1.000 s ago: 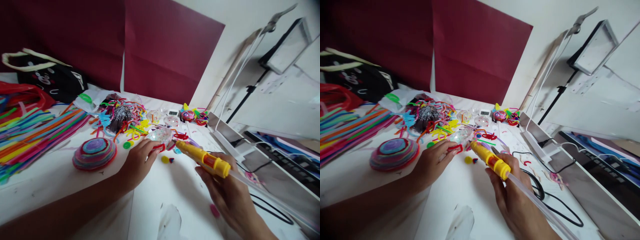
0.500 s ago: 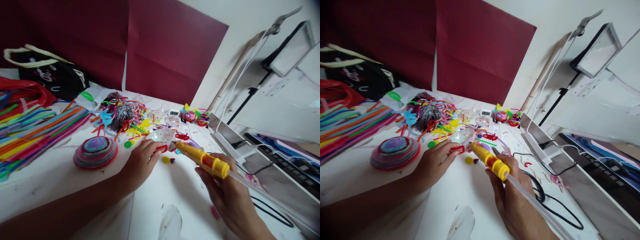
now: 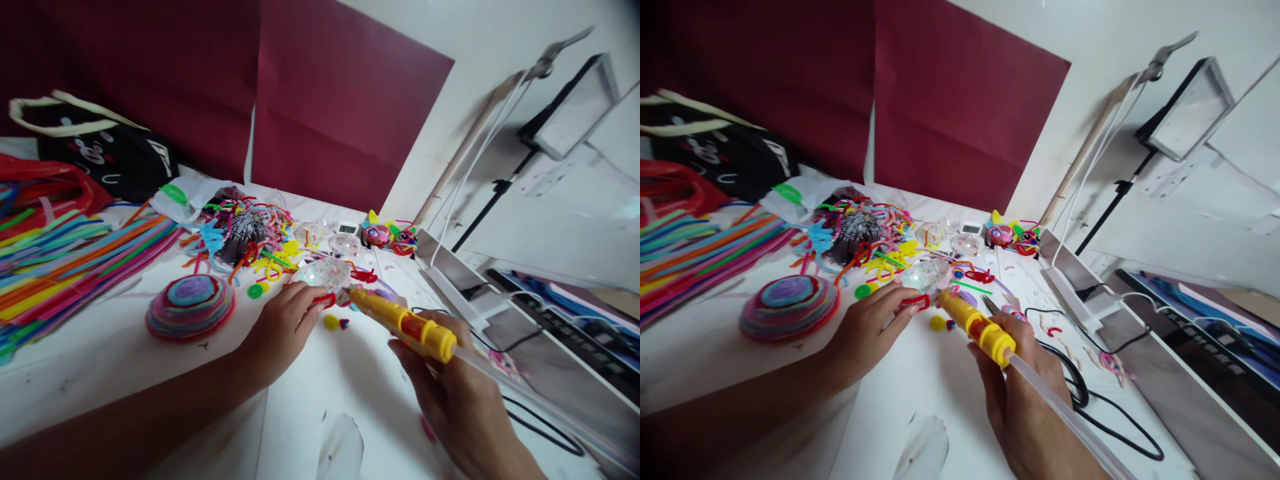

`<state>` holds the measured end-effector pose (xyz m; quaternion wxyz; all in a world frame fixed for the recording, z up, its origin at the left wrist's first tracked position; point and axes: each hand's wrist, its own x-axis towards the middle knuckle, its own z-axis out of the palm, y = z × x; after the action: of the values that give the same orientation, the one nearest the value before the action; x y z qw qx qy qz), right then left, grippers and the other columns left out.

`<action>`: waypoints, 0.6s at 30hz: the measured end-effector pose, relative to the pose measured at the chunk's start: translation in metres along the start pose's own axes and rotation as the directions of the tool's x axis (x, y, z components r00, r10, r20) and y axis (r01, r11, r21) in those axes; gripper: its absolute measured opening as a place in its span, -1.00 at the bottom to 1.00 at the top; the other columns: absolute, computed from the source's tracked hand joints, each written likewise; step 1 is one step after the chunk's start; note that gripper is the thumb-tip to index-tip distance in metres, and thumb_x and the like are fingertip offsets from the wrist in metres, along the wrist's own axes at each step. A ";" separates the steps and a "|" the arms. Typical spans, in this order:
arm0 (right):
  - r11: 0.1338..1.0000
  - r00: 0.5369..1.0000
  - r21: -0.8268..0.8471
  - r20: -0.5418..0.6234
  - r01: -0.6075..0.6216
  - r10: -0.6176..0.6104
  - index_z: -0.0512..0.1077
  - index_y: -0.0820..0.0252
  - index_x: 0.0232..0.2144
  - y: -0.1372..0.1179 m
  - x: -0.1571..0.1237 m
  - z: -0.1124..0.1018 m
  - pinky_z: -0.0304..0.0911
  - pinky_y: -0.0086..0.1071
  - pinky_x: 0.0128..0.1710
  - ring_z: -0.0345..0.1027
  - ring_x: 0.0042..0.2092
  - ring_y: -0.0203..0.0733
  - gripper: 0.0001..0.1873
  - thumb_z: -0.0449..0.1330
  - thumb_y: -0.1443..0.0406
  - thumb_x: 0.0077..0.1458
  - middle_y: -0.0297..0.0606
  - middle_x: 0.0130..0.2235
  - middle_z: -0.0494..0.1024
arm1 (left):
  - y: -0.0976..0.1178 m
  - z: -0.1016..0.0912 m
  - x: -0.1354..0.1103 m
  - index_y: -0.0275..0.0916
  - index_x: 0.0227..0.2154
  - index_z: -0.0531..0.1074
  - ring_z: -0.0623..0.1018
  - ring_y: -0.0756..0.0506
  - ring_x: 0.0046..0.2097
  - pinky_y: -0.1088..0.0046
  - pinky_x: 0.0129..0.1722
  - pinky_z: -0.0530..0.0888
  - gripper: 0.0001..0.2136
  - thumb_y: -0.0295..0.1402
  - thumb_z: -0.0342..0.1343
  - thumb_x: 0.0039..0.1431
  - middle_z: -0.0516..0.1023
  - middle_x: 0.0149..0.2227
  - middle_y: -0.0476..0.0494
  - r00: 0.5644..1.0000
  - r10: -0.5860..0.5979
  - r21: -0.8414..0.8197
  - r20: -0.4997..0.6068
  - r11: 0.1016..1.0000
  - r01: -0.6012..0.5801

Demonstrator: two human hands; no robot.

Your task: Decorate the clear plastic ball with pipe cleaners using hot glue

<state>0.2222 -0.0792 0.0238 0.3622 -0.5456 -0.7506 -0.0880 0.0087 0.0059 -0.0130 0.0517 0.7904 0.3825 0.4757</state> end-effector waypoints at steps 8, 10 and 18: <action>1.000 1.000 -0.001 0.004 -0.022 0.022 0.14 0.07 0.01 0.009 0.000 0.000 0.39 -0.20 -0.42 0.48 -0.36 -0.08 -0.70 0.03 0.18 0.26 -0.12 -0.20 0.49 | 0.000 0.000 -0.001 -0.23 -0.23 0.42 0.54 -0.09 -0.19 0.44 -0.13 0.44 -0.86 -0.50 0.01 0.21 0.56 -0.27 -0.13 0.999 0.040 0.036 -0.026 0.999 -0.039; 1.000 1.000 -0.015 0.001 0.004 -0.004 0.16 0.07 0.01 0.010 0.002 -0.001 0.40 -0.18 -0.42 0.49 -0.37 -0.06 -0.69 0.03 0.17 0.25 -0.12 -0.20 0.50 | 0.001 0.000 -0.001 -0.25 -0.24 0.42 0.54 -0.08 -0.20 0.46 -0.15 0.44 -0.88 -0.49 0.02 0.21 0.56 -0.29 -0.13 0.998 0.056 0.046 -0.029 0.997 -0.055; 0.996 0.999 -0.082 0.025 -0.034 0.036 0.17 0.07 -0.06 0.005 0.006 -0.006 0.38 -0.17 -0.50 0.47 -0.45 -0.06 -0.75 -0.01 0.15 0.26 -0.13 -0.24 0.51 | 0.003 -0.001 0.000 -0.30 -0.24 0.42 0.54 -0.07 -0.21 0.49 -0.15 0.42 -0.89 -0.51 0.03 0.21 0.55 -0.30 -0.15 0.995 0.092 0.081 -0.036 0.993 -0.089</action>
<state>0.2282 -0.0755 0.0305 0.3311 -0.5741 -0.7415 -0.1047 0.0094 0.0036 -0.0109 -0.0090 0.7987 0.3660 0.4776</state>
